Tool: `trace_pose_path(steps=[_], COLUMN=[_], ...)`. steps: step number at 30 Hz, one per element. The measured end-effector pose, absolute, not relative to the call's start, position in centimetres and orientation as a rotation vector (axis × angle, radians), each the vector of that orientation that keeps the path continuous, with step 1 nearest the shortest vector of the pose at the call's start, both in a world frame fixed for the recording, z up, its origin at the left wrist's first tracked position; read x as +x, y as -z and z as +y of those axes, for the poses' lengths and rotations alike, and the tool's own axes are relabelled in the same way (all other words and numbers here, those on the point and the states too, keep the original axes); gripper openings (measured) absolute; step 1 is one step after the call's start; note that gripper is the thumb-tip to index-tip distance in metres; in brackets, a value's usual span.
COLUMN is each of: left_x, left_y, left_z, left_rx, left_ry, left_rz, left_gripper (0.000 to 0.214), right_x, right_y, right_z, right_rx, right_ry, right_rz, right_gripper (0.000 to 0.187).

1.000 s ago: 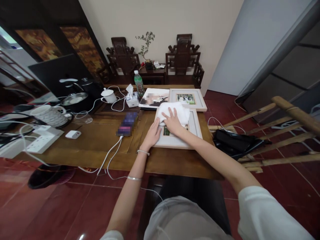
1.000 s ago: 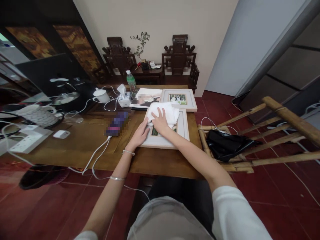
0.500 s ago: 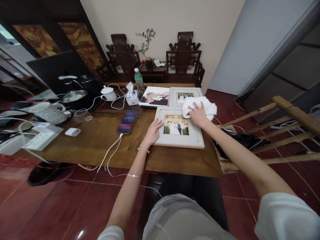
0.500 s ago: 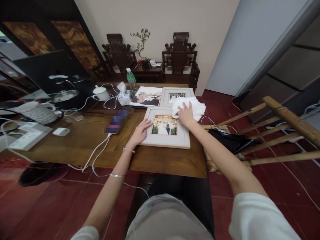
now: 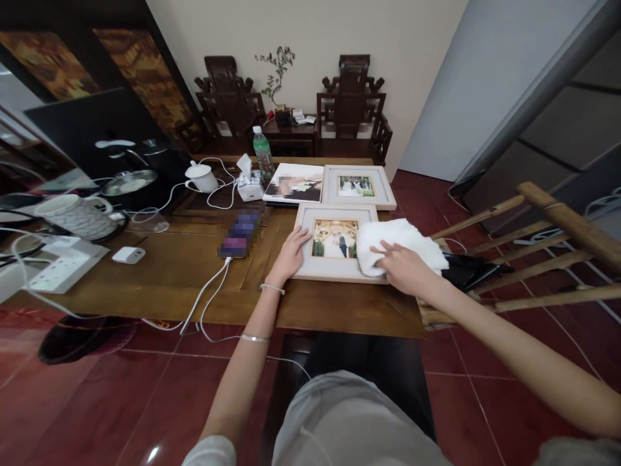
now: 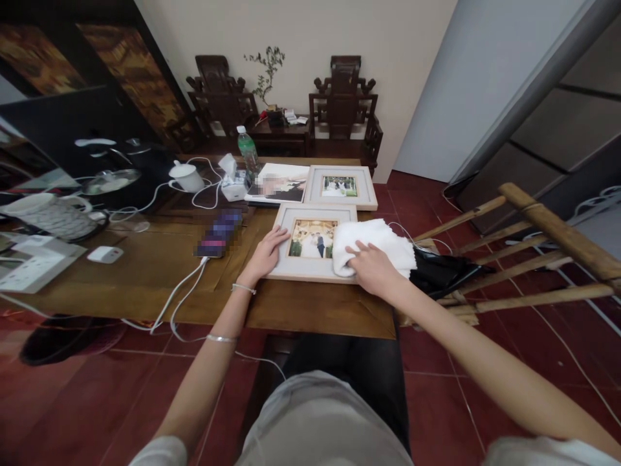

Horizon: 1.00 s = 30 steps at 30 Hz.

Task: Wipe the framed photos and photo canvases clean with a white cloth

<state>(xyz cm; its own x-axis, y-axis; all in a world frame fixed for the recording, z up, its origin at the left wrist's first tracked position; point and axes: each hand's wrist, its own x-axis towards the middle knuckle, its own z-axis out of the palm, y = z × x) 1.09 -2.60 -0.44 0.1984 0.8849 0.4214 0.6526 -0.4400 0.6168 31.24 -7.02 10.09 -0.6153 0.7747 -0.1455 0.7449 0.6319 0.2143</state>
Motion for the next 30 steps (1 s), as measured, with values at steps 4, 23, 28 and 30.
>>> trace_pose_path(steps=[4,23,28,30], left_x=[0.8,1.0,1.2,1.1], left_y=[0.4,0.8,0.8,0.9], left_z=[-2.7,-2.3,-2.3,-2.2], left_rx=[2.196,2.2,2.23,2.226], left_ry=[-1.085,-1.175,-1.159,-1.173], left_rz=[1.437,1.426,1.451,1.443], left_gripper=[0.051,0.051,0.051,0.051], right_x=[30.7,31.4,29.9,28.4], right_y=[-10.3,-9.4,-9.8,-9.7], right_z=[-2.9,-7.8,-11.8,-12.0], right_rx=[1.42,1.25,1.375,1.423], right_ry=[-0.207,-0.203,-0.107,-0.077], right_rz=[2.617,2.657,2.558,2.53], right_gripper=[0.047,0.043,0.043,0.043])
